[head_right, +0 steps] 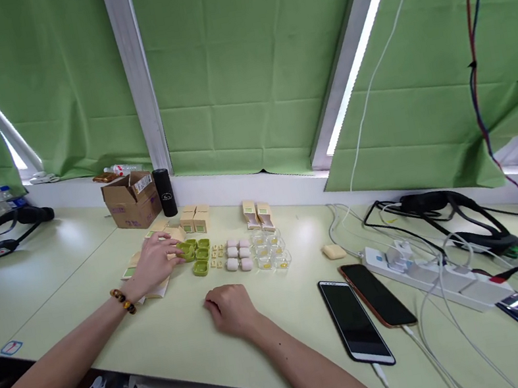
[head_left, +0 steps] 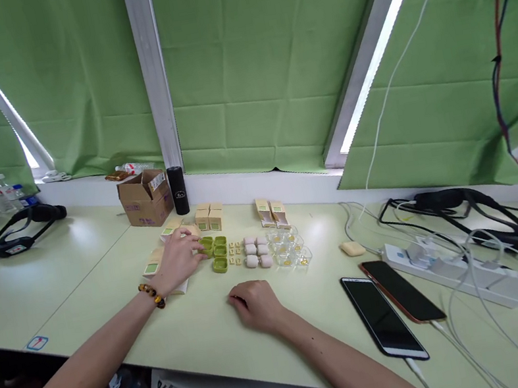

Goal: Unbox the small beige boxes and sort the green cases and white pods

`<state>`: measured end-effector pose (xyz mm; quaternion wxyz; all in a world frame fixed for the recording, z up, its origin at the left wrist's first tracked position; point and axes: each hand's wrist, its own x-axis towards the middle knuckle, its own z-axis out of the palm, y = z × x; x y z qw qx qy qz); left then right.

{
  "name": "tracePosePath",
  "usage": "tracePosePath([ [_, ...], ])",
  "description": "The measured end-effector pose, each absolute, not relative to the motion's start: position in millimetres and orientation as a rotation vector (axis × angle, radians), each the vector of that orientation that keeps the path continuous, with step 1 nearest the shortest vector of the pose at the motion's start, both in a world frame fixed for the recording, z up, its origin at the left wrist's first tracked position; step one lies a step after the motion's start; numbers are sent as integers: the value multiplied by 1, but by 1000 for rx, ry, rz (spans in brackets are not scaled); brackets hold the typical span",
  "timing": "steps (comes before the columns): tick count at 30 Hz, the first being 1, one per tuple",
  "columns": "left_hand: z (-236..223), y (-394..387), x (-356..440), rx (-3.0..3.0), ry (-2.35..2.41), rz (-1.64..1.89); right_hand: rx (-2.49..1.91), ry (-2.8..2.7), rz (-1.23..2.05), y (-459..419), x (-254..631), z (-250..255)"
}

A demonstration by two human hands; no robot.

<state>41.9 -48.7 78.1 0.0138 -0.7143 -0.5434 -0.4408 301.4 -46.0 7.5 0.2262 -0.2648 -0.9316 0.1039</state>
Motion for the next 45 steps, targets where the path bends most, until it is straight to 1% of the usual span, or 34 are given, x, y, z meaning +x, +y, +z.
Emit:
tracePosePath([
  [3,69,-60,37,-2265,-1631,-1160,-743,-2576,286,-46,301,9],
  [8,60,-75,55,-2178,-1806,-619,-761,-2622,288,-46,302,10],
  [12,53,-75,65,-2129,-1861,-466,-775,-2626,297,-45,302,9],
  [19,44,-69,64,-2146,-1917,-418,-766,-2617,302,-46,301,9],
  [28,47,-68,68,-2133,-1894,-317,-757,-2615,291,-46,301,9],
  [33,49,-69,69,-2121,-1894,-317,-754,-2622,292,-46,301,9],
  [40,67,-73,67,-2109,-1854,-451,-756,-2621,304,-46,301,9],
  [45,92,-46,60,-2036,-1795,-636,-749,-2622,313,-47,301,11],
])
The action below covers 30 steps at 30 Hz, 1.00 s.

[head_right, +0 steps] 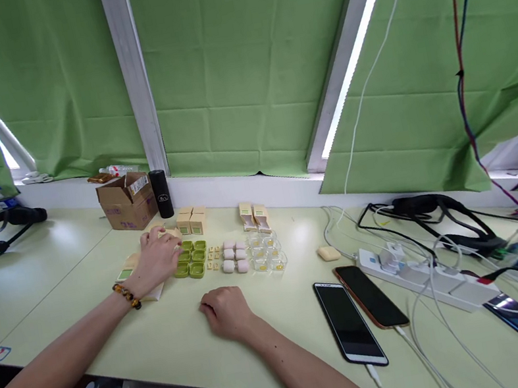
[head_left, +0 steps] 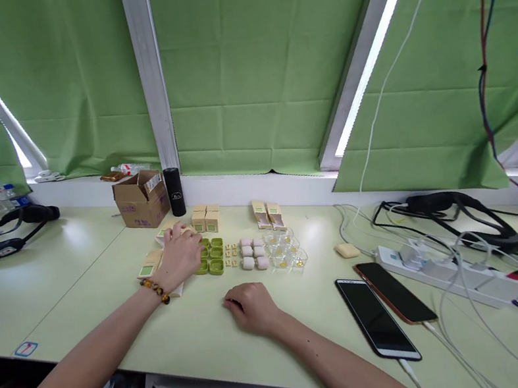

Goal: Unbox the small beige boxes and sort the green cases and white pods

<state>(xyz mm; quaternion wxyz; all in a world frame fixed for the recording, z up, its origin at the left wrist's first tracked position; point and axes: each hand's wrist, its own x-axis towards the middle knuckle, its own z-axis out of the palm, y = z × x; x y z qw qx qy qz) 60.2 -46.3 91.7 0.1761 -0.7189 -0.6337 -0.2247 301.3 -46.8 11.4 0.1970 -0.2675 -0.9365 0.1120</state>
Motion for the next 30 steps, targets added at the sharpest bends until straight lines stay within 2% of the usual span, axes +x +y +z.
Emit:
tracePosePath([
  [6,103,14,49,-2066,-1828,-690,-751,-2626,309,-46,302,9],
  [14,86,71,47,-2093,-1865,-488,-742,-2628,311,-46,302,11],
  [30,69,107,53,-2184,-1834,-429,-746,-2629,312,-47,302,12],
])
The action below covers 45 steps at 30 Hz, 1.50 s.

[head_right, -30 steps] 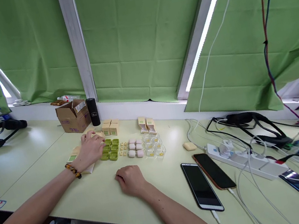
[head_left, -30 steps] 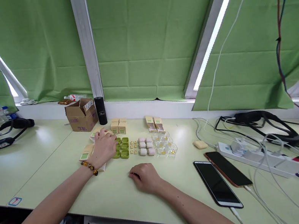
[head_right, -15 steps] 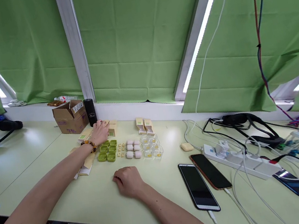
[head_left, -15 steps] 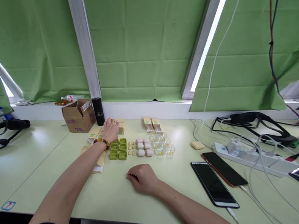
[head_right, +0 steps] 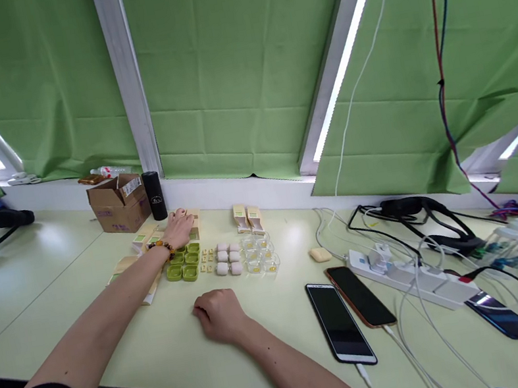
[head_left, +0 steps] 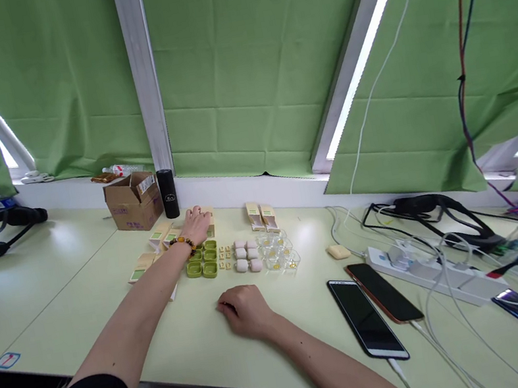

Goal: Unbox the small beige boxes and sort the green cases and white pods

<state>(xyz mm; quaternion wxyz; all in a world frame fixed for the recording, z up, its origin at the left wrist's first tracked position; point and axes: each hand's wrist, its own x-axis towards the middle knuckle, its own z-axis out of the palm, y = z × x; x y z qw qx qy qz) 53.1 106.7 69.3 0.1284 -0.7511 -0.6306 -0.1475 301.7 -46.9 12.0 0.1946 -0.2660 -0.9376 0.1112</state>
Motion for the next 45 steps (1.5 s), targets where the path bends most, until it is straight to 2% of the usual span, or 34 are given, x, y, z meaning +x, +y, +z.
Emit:
tracePosePath([
  [7,76,101,56,-2196,-1861,-589,-753,-2644,304,-47,301,13],
  [16,106,67,76,-2239,-1785,-1084,-731,-2614,321,-45,303,14],
  [17,108,60,79,-2258,-1785,-1192,-729,-2601,319,-44,304,13],
  [21,106,23,92,-2438,-1736,-2021,-766,-2491,371,-41,305,13],
  [24,100,-8,102,-2432,-1725,-2359,-846,-2304,537,-37,306,12],
  [27,93,-31,110,-2454,-1764,-2562,-893,-2029,843,-29,304,9],
  [32,79,-47,121,-2419,-1822,-2611,-656,-1491,1551,-18,304,11],
  [35,70,-48,124,-2310,-1855,-2673,-478,-1270,1838,-19,307,17],
  [38,63,-49,126,-2220,-1841,-2731,-367,-1165,1958,-24,309,23],
  [45,52,-56,132,-2203,-1857,-2709,-354,-1103,2000,-31,306,27],
])
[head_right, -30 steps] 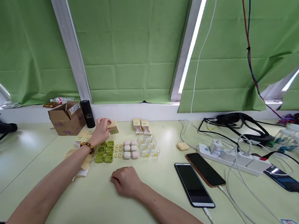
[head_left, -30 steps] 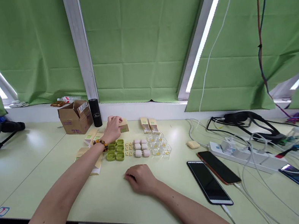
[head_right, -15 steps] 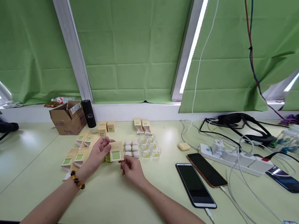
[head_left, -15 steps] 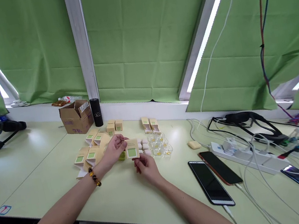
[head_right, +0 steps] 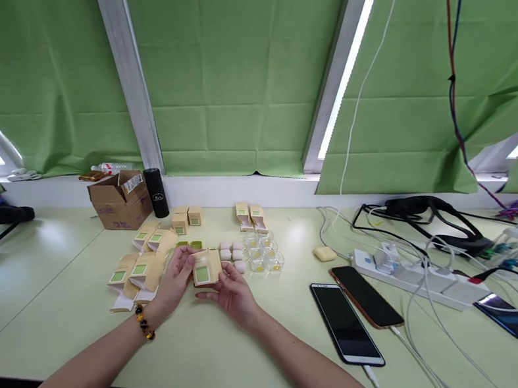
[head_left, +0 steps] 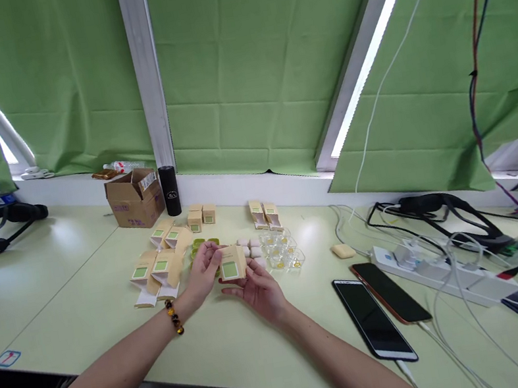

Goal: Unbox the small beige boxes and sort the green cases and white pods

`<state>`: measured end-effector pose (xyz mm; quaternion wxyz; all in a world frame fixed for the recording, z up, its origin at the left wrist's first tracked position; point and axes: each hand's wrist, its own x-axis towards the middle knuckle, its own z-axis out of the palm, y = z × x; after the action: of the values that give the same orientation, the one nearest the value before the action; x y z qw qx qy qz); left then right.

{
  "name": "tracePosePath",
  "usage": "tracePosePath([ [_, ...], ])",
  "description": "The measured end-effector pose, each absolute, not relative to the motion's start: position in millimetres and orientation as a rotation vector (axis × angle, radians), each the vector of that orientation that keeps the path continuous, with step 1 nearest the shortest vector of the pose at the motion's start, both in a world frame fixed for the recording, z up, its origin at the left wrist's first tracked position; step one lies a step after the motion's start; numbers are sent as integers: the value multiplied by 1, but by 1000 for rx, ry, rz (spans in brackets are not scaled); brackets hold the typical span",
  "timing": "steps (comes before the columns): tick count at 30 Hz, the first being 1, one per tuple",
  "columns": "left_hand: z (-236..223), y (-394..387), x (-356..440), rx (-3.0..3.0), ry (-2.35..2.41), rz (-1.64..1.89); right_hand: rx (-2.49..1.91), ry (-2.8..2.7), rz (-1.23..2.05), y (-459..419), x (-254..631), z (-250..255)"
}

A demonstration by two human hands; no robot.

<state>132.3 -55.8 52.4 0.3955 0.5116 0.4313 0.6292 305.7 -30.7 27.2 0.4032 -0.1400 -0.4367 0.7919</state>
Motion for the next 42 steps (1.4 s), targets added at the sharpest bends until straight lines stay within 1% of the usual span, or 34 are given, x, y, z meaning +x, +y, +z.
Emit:
tracePosePath([
  [4,47,-56,134,1406,1153,1663,-369,-1091,1870,-33,303,27],
  [7,45,-58,134,1489,1300,1763,-424,-1087,1681,-31,303,25],
  [10,44,-62,136,1533,1365,1745,-545,-1134,1452,-26,303,21],
  [14,39,-68,144,1611,1270,1616,-701,-1319,1107,-25,304,16],
  [18,32,-73,152,1590,1204,1485,-812,-1543,677,-29,306,17],
  [21,34,-75,155,1539,1073,1444,-787,-1661,390,-30,308,18],
  [24,37,-75,158,1462,850,1422,-717,-1729,226,-29,309,18],
  [30,33,-74,162,1217,703,1466,-557,-1805,51,-31,308,17],
  [35,40,-73,156,1028,725,1491,-403,-1894,217,-41,309,23],
  [38,46,-72,149,962,731,1489,-387,-1774,352,-41,308,25],
  [42,44,-67,146,1116,790,1576,-464,-1617,385,-37,310,25],
])
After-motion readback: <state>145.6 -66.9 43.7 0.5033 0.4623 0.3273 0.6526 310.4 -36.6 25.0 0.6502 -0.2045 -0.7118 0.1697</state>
